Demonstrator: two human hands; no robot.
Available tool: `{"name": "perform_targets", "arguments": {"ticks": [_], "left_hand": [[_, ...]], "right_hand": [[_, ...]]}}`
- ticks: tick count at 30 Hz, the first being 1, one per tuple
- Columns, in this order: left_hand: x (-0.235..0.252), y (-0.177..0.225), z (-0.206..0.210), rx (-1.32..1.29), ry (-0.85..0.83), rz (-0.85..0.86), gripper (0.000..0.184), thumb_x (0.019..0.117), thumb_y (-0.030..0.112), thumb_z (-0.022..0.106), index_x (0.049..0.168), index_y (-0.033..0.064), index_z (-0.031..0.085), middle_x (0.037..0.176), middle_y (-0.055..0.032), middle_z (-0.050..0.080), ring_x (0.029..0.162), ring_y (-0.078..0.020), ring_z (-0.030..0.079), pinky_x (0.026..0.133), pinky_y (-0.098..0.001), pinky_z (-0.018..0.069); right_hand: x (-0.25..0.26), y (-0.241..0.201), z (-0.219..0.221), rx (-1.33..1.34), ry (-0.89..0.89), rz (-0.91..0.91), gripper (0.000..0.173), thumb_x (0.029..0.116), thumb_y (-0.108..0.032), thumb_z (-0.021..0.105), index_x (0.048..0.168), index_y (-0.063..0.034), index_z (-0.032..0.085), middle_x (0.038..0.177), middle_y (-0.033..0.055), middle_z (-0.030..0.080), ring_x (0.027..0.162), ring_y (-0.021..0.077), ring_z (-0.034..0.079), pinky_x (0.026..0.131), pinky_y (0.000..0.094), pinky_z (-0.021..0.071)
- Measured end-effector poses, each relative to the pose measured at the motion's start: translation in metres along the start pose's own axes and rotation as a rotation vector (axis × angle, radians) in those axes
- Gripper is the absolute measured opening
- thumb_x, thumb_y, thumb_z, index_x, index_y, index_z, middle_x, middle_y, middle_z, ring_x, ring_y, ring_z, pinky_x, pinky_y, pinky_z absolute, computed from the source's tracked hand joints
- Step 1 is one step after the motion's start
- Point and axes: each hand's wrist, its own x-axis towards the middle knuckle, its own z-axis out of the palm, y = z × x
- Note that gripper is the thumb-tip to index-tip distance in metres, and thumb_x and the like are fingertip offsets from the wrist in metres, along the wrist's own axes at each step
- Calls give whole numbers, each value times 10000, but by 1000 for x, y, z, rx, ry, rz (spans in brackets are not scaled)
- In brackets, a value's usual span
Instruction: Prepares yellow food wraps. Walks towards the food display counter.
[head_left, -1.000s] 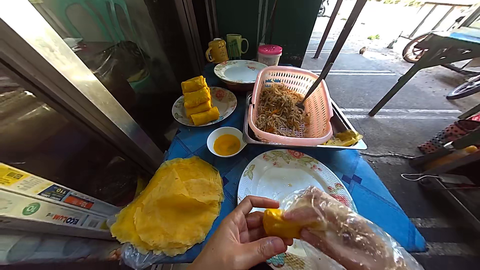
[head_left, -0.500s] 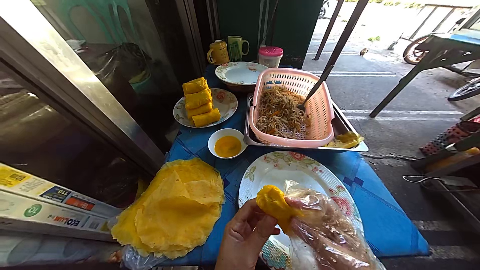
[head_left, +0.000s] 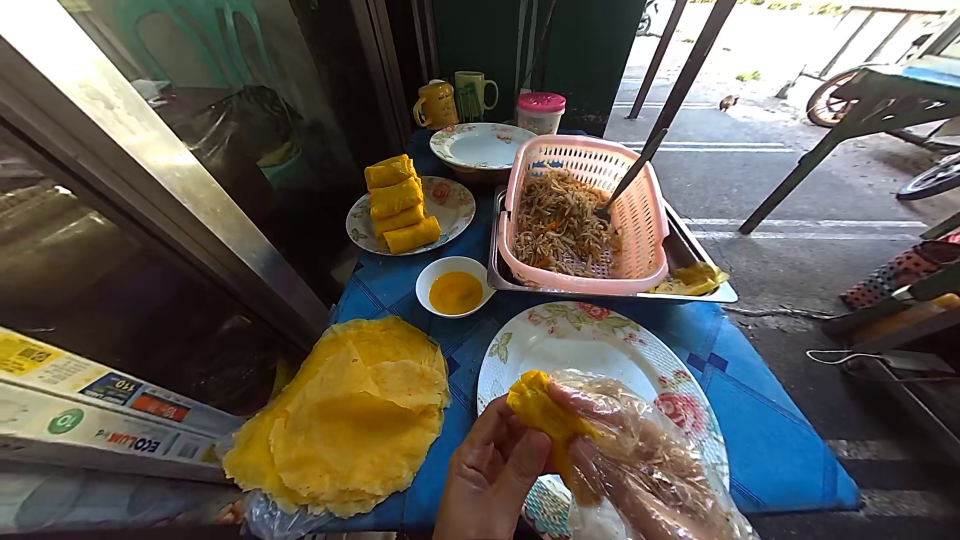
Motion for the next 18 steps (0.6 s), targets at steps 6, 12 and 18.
{"name": "perform_targets", "arguments": {"ticks": [6, 12, 18], "left_hand": [[1, 5, 1, -76, 32, -125, 297, 1049, 48, 519, 1344, 16, 505, 1174, -48, 711, 1016, -180, 734, 893, -379, 625], [1, 9, -1, -100, 39, -185, 318, 1055, 40, 499, 1370, 20, 471, 1190, -59, 698, 1012, -205, 737, 888, -404, 628], [3, 10, -7, -171, -3, -202, 353, 1067, 89, 496, 1417, 46, 480, 1263, -81, 683, 1061, -232, 723, 917, -427, 613]], "right_hand": [[4, -4, -6, -125, -112, 41, 417, 986, -77, 581, 1355, 107, 515, 1353, 134, 612, 1251, 127, 593, 1080, 320, 506], [1, -3, -8, -280, -153, -16, 384, 1012, -82, 540, 1354, 84, 598, 1387, 164, 627, 1340, 174, 554, 1172, 349, 422], [3, -14, -15, -235, -75, 3, 323, 1012, -62, 539, 1299, 47, 637, 1324, 89, 668, 1247, 109, 608, 1088, 313, 502]]}}
